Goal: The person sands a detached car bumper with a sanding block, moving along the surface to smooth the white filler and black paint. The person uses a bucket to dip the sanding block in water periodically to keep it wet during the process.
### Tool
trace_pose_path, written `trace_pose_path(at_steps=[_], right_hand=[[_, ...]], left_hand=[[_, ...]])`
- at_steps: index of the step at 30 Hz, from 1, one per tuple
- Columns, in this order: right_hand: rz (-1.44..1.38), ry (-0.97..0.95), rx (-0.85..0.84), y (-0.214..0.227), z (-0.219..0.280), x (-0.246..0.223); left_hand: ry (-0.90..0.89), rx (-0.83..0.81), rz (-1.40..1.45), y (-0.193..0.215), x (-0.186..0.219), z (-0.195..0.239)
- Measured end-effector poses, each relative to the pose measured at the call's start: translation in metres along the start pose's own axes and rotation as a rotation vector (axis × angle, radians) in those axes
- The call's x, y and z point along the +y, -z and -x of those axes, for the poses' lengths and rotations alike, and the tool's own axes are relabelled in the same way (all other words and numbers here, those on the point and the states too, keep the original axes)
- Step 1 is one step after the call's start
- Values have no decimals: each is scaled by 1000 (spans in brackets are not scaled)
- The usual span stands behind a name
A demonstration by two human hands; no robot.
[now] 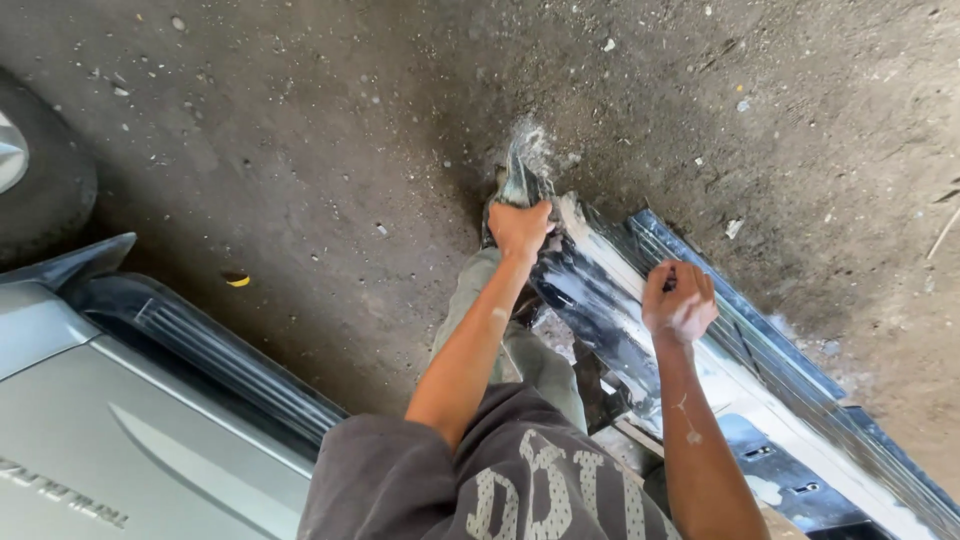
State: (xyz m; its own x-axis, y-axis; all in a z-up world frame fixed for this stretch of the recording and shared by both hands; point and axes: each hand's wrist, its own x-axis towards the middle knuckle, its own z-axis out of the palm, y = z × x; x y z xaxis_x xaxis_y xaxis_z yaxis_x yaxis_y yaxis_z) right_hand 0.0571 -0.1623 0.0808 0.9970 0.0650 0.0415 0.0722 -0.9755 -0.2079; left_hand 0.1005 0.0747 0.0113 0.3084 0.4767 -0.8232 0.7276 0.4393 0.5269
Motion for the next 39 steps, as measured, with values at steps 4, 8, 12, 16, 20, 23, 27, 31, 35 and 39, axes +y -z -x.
trace_pose_path(at_steps=[4, 8, 12, 16, 20, 23, 27, 31, 35, 39], right_hand=[[4, -49, -23, -16, 4, 19], [64, -52, -35, -11, 5, 13], [41, -21, 1, -9, 5, 10], [66, -62, -32, -20, 5, 20], [53, -16, 1, -11, 1, 8], [75, -47, -27, -11, -1, 7], [76, -8, 3, -4, -3, -2], [62, -64, -59, -18, -2, 13], [73, -34, -32, -2, 2, 0], [52, -43, -58, -19, 6, 21]], left_hand=[[49, -39, -12, -5, 1, 2], [-158, 1, -90, -10, -5, -8], [23, -63, -117, -7, 3, -11], [-231, -89, -16, -8, 6, -7], [15, -115, -302, -12, 0, -20], [-40, -157, -251, -9, -7, -16], [-219, 5, -625, -40, -30, -63], [-7, -96, -311, -12, 7, -18], [-200, -47, -445, -32, -30, -52], [-8, -140, -419, -9, 17, -19]])
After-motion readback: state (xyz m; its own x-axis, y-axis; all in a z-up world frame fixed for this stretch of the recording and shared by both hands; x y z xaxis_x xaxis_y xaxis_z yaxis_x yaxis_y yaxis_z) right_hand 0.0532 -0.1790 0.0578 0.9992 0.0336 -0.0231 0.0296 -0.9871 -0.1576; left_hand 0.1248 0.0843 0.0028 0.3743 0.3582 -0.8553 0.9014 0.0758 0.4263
